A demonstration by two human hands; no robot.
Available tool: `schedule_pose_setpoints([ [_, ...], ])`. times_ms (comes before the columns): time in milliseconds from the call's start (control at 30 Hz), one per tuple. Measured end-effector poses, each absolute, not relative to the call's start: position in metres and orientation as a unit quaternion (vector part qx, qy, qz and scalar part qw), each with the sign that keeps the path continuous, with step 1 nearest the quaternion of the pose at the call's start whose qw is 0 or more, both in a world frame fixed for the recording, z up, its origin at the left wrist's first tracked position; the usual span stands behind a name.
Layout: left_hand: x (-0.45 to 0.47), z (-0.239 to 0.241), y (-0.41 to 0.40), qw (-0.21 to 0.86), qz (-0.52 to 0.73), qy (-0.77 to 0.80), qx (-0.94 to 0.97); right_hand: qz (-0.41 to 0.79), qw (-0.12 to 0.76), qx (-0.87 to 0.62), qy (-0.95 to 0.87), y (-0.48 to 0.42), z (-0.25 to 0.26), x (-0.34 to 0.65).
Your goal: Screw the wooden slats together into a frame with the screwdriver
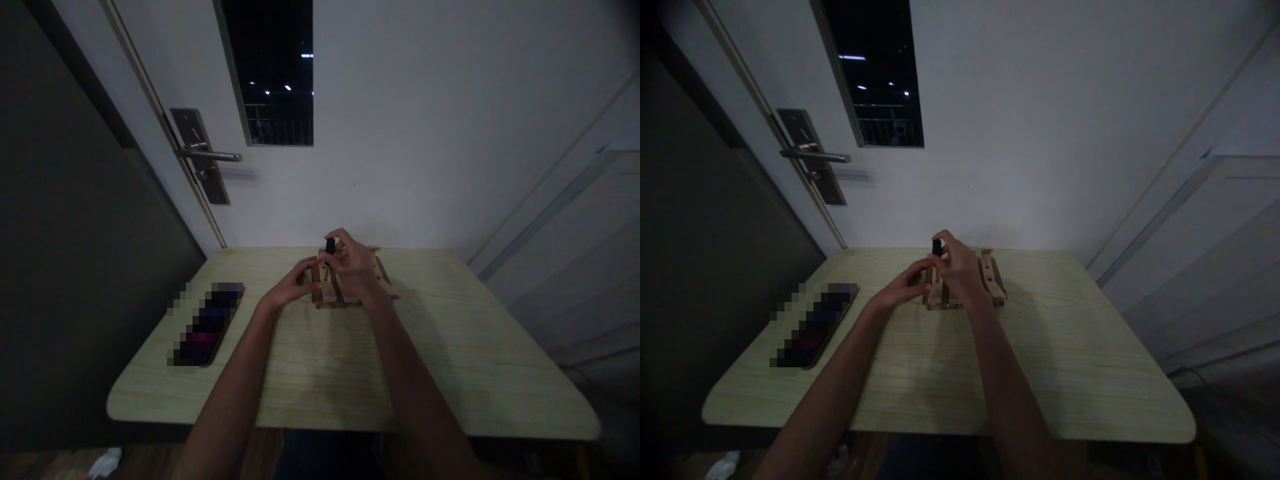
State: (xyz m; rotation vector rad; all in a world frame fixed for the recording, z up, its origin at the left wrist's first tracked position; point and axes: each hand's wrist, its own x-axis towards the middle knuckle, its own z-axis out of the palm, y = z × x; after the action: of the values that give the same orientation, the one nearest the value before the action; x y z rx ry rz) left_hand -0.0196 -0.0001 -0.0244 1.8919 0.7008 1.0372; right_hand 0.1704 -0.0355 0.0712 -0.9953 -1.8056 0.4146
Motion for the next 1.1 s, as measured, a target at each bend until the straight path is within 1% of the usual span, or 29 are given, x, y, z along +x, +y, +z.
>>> schedule_pose_setpoints([
  [200, -0.0180, -0.0193, -0.0039, 0.436, 0.415, 0.276, 0.750, 0.119, 0.493, -0.388, -0.769, -0.0327, 0.0668, 0.1692],
  [333, -0.0166, -0.0161, -0.0050, 0.438, 0.414, 0.280, 0.748, 0.151, 0.492, -0.399, -0.759, -0.0342, 0.0657, 0.1665],
  [533, -0.0171, -0.0210, -0.0011, 0.435, 0.424, 0.259, 0.751, 0.222, 0.477, -0.374, -0.764, -0.0362, 0.0680, 0.1673],
  [767, -0.0181, -0.0207, -0.0022, 0.429, 0.414, 0.278, 0.753, 0.208, 0.469, -0.379, -0.770, -0.0379, 0.0732, 0.1694],
  [1100, -0.0171, -0.0199, -0.0030, 0.432, 0.418, 0.267, 0.753, 0.230, 0.502, -0.370, -0.747, -0.0327, 0.0713, 0.1690],
])
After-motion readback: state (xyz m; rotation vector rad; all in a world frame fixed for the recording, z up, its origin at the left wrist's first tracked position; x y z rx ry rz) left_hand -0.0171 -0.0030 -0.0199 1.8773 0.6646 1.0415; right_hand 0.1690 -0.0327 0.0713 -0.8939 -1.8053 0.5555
